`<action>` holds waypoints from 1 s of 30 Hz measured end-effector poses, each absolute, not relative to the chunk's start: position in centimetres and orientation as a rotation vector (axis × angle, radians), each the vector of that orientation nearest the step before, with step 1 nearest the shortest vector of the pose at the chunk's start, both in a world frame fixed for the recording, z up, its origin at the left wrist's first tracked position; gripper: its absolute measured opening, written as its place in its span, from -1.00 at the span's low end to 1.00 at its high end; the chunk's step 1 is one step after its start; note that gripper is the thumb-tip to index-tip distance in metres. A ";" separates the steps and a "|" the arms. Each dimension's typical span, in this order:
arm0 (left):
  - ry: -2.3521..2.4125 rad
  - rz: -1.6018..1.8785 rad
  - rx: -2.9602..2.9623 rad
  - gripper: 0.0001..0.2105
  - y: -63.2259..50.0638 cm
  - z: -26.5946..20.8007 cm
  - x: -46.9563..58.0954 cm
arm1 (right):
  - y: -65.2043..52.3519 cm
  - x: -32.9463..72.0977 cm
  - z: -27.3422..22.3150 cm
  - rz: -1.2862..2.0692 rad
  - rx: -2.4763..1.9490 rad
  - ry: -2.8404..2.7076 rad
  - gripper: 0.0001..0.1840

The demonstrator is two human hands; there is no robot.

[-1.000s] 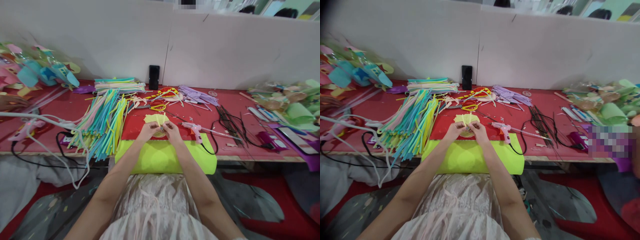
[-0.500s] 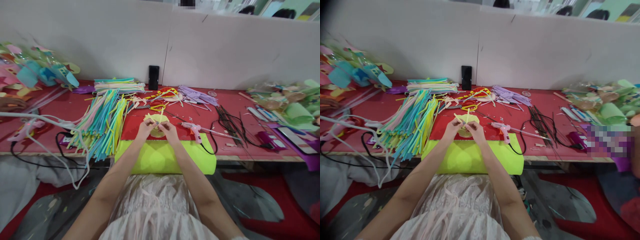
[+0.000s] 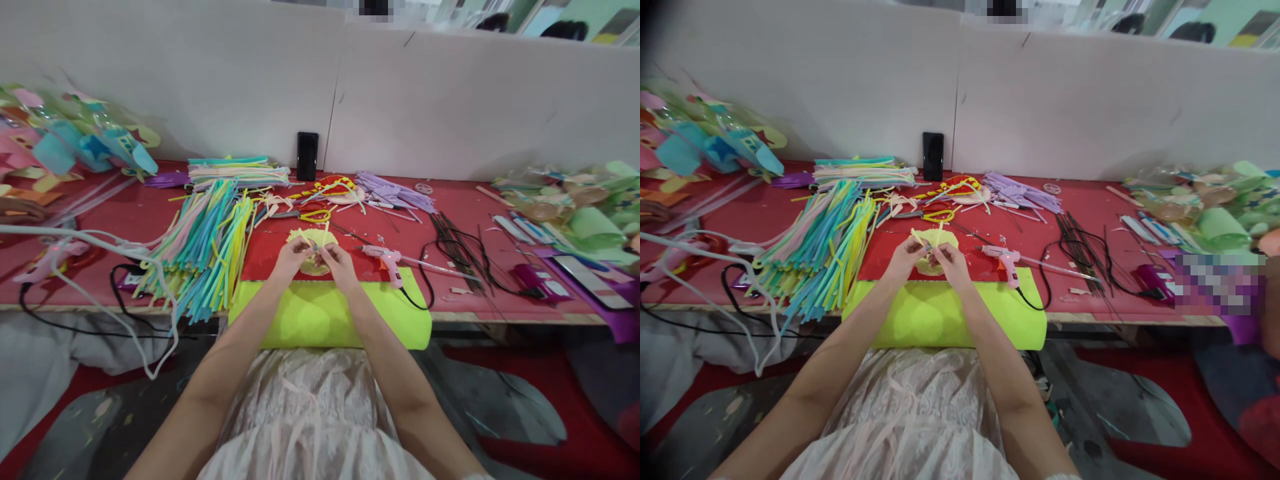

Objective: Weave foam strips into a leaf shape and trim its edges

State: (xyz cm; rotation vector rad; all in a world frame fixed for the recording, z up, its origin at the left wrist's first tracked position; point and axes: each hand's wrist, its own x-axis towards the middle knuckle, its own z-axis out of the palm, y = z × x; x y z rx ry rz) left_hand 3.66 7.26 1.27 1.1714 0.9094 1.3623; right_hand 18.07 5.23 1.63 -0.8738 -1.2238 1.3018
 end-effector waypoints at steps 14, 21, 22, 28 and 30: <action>0.938 1.573 0.951 -0.68 7.7 0.7 4.0 | 5.3 17.7 1.7 1.231 -0.875 -1.291 -0.60; 0.898 1.601 0.851 -0.63 7.6 1.0 3.8 | 5.3 17.4 1.7 1.228 -0.864 -1.320 -0.63; 0.894 1.601 0.846 -0.63 7.5 1.0 3.8 | 5.2 17.3 1.7 1.225 -0.860 -1.322 -0.64; 0.913 1.600 0.874 -0.69 7.4 1.2 3.6 | 5.4 17.7 1.2 1.103 -1.019 -1.276 -0.65; 1.084 1.616 1.022 -0.72 7.4 1.2 2.9 | 5.5 18.2 0.8 1.024 -1.108 -1.211 -0.66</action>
